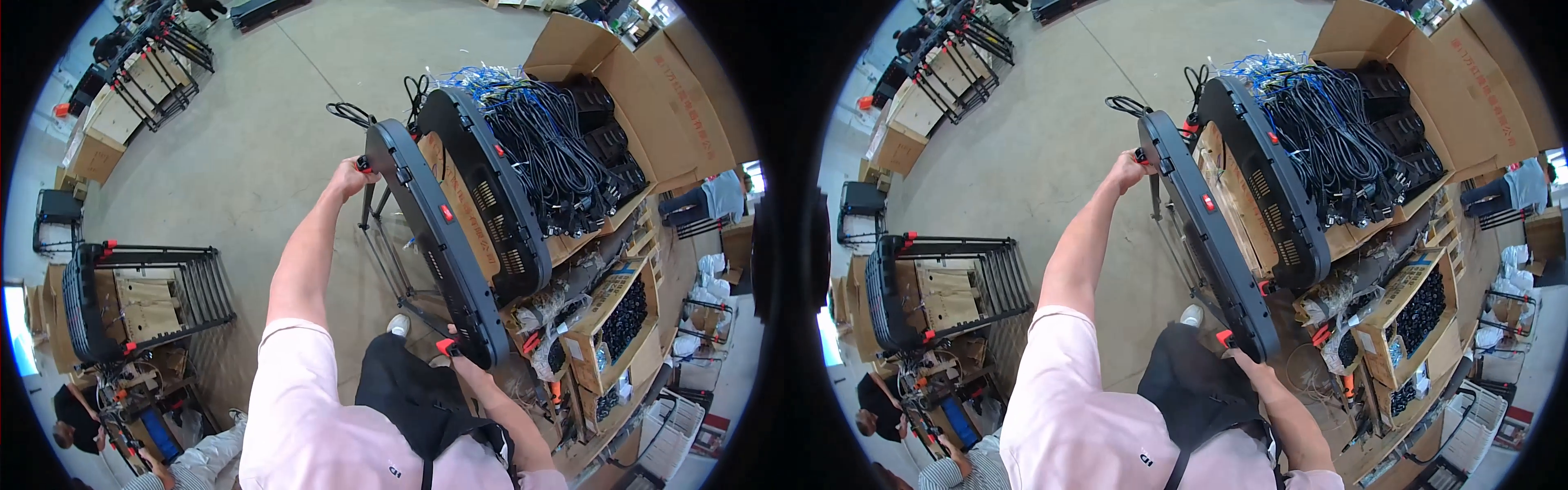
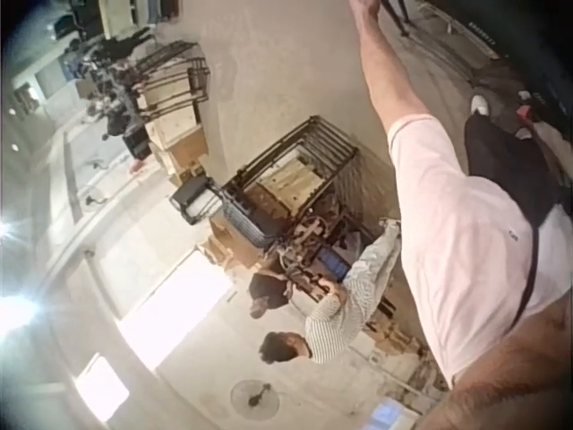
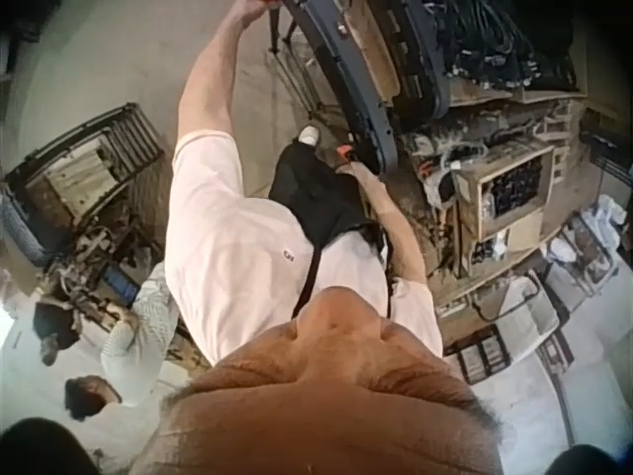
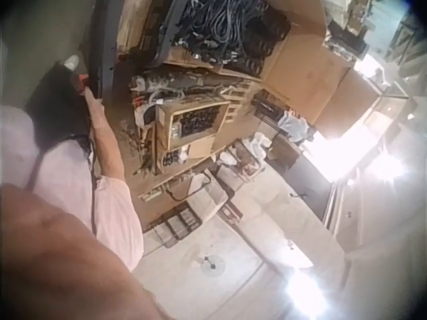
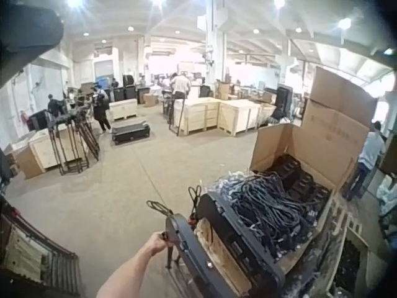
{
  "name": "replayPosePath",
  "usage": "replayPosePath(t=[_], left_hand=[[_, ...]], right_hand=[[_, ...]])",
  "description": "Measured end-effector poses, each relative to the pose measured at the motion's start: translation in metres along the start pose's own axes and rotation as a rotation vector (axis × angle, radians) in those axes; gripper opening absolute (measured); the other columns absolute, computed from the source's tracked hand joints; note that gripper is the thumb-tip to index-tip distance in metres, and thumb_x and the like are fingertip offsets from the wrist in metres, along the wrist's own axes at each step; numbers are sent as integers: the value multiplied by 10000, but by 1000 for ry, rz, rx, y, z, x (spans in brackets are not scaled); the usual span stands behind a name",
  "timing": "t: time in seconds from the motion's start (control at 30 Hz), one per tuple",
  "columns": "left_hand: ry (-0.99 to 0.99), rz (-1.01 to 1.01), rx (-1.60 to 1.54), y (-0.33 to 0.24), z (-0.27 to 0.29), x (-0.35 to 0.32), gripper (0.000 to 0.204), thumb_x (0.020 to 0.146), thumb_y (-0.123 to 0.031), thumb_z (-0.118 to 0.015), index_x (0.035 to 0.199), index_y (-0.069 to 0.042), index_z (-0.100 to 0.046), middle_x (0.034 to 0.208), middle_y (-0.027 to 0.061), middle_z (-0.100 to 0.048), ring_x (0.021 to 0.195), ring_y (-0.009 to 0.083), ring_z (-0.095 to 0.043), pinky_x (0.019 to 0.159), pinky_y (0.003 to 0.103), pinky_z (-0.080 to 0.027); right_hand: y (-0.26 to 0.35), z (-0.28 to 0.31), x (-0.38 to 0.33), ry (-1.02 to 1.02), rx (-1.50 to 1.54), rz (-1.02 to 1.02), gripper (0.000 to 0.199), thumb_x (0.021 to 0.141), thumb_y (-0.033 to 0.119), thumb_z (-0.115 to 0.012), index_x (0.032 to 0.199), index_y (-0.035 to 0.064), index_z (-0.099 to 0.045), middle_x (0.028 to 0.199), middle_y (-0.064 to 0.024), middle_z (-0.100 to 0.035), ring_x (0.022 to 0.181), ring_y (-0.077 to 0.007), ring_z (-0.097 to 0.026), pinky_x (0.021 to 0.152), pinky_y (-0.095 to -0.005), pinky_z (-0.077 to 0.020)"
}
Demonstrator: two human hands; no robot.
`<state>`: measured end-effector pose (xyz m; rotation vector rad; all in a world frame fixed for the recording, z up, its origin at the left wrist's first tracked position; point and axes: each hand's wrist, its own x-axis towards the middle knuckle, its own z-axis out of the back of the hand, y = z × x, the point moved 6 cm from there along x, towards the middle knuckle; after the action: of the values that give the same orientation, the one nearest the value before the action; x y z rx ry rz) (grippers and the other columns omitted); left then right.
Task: Assembling various components of a machine, possibly a lawnmower, using an electric screwdriver and pliers.
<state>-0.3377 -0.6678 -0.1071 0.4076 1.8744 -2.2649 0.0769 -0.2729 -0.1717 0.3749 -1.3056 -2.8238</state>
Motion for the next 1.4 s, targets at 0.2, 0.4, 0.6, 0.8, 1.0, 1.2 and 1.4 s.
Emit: replayPosePath(t=[0.2,0.4,0.6,0.8,1.0,1.2,1.4], left_hand=[[-125,27,51,23,13,48,272,809,-27,-856,1065,-71,-774,975,3,-755,894,132,-655,852,344,-540],[-214,-20,142,24,7,79,382,838,-85,-838,1206,-57,-739,1064,73,-774,987,207,-700,902,374,-543],[-509,84,0,122,-71,12,662,970,-360,-722,1506,-39,-503,1173,169,-723,1014,265,-700,870,400,-555],[657,271,1116,355,-184,-208,495,952,-425,-612,1293,-82,-719,1179,237,-748,1130,382,-711,980,489,-564],[1169,466,1082,376,-248,-308,540,984,-493,-652,1142,16,-737,871,196,-772,730,330,-766,659,435,-626],[1009,268,857,283,-346,-279,402,1046,-377,-608,1115,0,-731,844,161,-744,693,240,-712,643,371,-589],[1113,112,852,220,-493,-309,403,1025,-398,-648,1160,-30,-741,997,188,-745,888,267,-710,778,398,-568]], right_hand=[[58,-1,58,-92,-5,104,281,864,-7,-732,1141,38,-722,1136,-111,-745,1063,-280,-713,957,-390,-563],[64,20,77,-162,-191,8,171,888,105,-717,1043,46,-761,1009,-161,-767,939,-326,-753,878,-441,-591],[26,81,33,-21,-261,-427,264,916,315,-680,991,95,-806,894,-215,-752,925,-425,-735,829,-525,-588],[-54,75,-117,-13,-212,-714,331,910,354,-671,1072,105,-818,1021,-220,-767,1010,-396,-743,919,-491,-588],[-120,45,-243,105,-42,-976,385,911,405,-665,1143,129,-800,1133,-207,-765,1094,-377,-726,993,-486,-559],[-164,161,-313,-216,173,-1098,374,895,389,-661,1091,109,-814,1082,-184,-780,1049,-357,-744,956,-483,-576],[-241,371,-464,-1047,-62,-896,341,922,388,-650,1055,107,-789,869,-117,-780,740,-294,-761,763,-447,-600]])
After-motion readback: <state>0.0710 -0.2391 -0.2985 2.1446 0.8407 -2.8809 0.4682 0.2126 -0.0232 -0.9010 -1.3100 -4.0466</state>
